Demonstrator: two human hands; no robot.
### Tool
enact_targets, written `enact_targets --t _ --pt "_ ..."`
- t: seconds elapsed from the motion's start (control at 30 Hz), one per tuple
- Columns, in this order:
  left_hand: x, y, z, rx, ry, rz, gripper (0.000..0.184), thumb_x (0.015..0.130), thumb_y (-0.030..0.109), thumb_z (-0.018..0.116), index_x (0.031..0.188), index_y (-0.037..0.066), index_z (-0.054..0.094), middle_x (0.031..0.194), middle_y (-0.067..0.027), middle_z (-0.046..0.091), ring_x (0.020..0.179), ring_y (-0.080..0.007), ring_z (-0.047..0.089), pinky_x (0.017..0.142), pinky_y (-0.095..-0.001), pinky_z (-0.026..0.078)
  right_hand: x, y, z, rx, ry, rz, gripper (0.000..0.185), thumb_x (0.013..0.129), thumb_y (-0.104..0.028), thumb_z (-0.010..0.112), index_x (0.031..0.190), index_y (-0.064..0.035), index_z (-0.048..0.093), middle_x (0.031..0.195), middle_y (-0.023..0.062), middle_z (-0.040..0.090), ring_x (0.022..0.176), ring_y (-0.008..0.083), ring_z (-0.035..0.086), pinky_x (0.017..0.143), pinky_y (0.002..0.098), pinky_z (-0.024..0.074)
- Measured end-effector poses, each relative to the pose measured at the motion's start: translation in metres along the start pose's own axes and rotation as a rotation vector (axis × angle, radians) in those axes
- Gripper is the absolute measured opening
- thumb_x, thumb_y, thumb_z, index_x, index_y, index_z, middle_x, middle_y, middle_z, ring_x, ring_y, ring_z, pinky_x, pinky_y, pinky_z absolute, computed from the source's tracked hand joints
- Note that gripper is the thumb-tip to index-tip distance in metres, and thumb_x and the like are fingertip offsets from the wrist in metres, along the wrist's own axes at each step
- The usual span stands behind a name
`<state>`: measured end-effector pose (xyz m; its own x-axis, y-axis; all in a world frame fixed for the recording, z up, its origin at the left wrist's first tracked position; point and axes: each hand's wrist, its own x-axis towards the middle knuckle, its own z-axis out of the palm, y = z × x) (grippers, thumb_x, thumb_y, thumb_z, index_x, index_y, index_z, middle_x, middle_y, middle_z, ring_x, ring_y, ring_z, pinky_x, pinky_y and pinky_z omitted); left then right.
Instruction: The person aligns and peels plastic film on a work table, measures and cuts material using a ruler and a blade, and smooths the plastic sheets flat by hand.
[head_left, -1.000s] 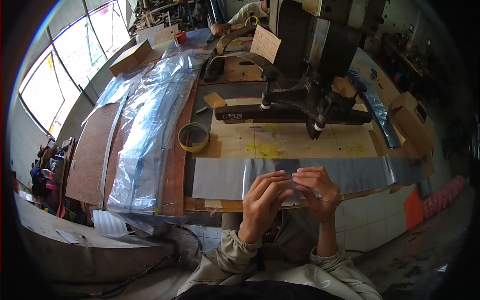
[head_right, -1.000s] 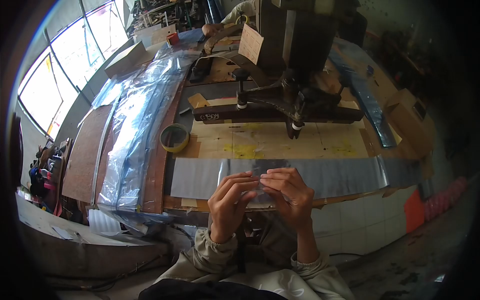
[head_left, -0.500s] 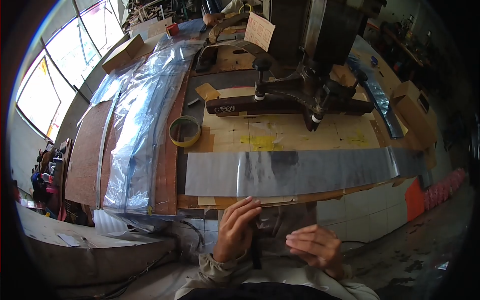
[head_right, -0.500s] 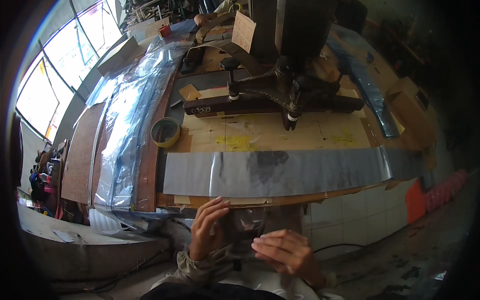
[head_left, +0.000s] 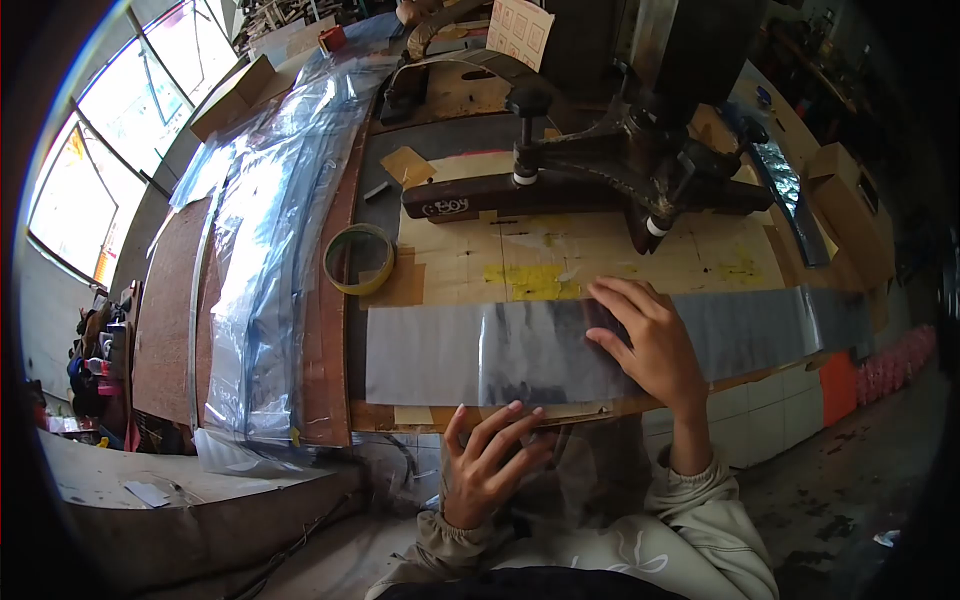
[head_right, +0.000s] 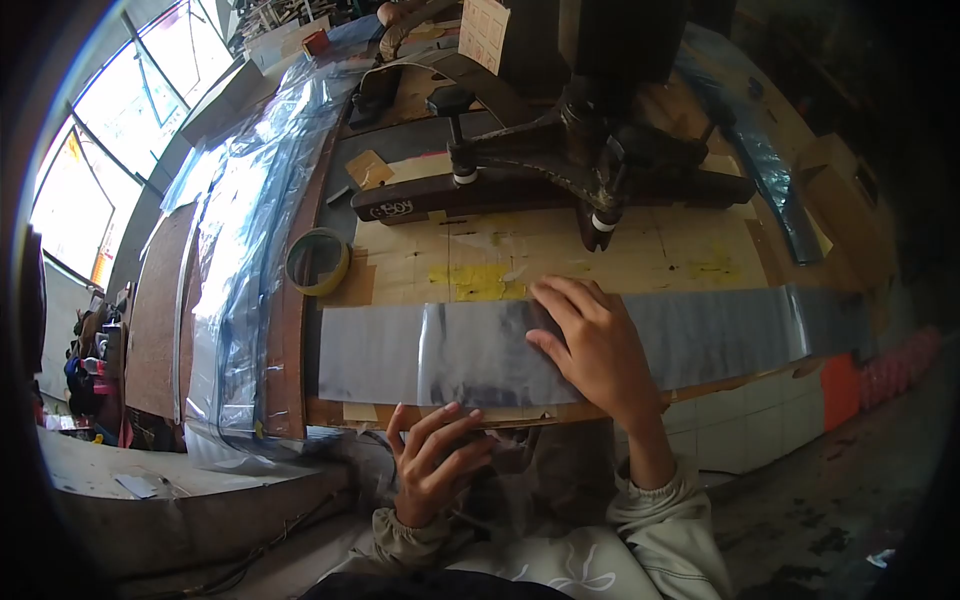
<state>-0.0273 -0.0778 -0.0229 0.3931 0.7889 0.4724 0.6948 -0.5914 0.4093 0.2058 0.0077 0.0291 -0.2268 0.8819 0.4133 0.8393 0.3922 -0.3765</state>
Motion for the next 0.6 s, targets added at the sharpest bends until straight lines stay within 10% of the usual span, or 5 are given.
enact_targets --t 0.6 --pt "0.002 0.002 0.000 -0.005 0.023 -0.006 0.024 0.078 0.028 0.077 0.101 0.028 0.070 0.124 0.0085 0.065 0.119 -0.0139 0.058 0.115 -0.0493 0.021 0.008 -0.009 0.007 0.077 -0.035 0.023 0.050 0.077 0.001 0.071 0.125 -0.0085 0.062 0.096 0.0057 0.056 0.096 0.0235 0.056 0.084 0.0376 0.0425"
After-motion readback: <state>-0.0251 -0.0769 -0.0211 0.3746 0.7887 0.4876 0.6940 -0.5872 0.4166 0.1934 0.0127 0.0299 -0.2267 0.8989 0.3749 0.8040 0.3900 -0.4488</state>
